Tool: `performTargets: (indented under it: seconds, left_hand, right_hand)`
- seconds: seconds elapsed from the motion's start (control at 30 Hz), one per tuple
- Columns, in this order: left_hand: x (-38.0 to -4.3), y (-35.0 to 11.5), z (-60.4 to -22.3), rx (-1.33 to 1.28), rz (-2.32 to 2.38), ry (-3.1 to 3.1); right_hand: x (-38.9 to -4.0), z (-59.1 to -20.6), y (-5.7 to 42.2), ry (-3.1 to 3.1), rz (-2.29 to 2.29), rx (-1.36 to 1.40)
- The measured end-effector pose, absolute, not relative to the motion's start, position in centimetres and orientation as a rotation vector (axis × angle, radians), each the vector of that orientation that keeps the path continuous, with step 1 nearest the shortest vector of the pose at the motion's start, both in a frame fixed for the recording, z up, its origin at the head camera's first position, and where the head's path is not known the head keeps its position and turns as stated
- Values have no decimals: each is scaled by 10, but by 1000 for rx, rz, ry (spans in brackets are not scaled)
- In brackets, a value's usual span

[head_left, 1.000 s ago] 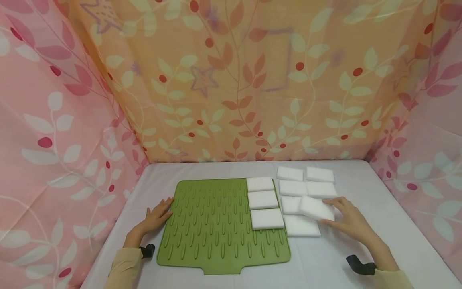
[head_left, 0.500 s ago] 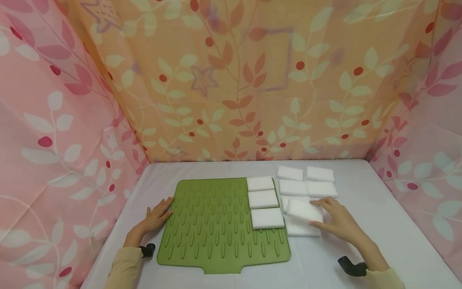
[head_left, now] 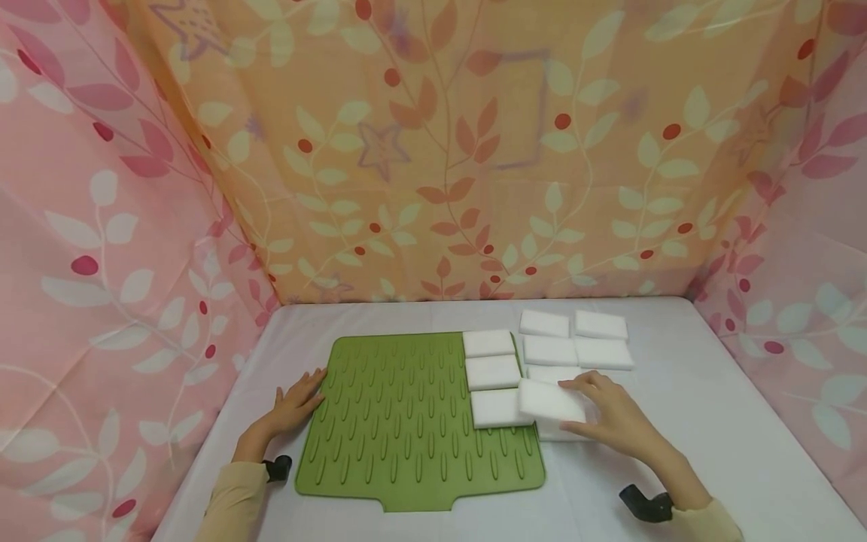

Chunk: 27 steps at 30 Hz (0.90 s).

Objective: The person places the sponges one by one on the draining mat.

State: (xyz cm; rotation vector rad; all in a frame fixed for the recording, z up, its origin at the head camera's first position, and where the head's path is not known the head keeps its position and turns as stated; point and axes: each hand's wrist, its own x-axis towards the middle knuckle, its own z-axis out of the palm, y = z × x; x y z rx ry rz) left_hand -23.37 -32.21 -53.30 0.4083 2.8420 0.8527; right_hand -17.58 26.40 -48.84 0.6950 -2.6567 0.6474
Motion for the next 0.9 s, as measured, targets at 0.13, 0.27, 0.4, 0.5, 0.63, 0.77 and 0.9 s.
performTargets:
  seconds: [0.13, 0.27, 0.4, 0.5, 0.63, 0.77, 0.9]
  left_hand:
    - [-234, -322, -533, 409, 858, 2843]
    - [-234, -322, -533, 409, 858, 2842]
    - [-233, -321, -533, 412, 864, 2840]
    - [-233, -321, -533, 410, 869, 2838]
    - [-233, -321, -533, 406, 867, 2840]
    - [-233, -321, -533, 415, 869, 2842]
    - [-234, -321, -533, 416, 868, 2839]
  right_hand:
    - [-173, -488, 256, -2657, 635, 710]
    - [-169, -489, 249, -2674, 627, 730]
    - [-165, -491, 241, -2679, 620, 757]
    - [-161, -492, 236, -2667, 628, 788]
    - [-159, -495, 230, -2644, 618, 832]
    - [-157, -497, 224, -2637, 600, 864]
    - [-155, -499, 220, -2654, 599, 881]
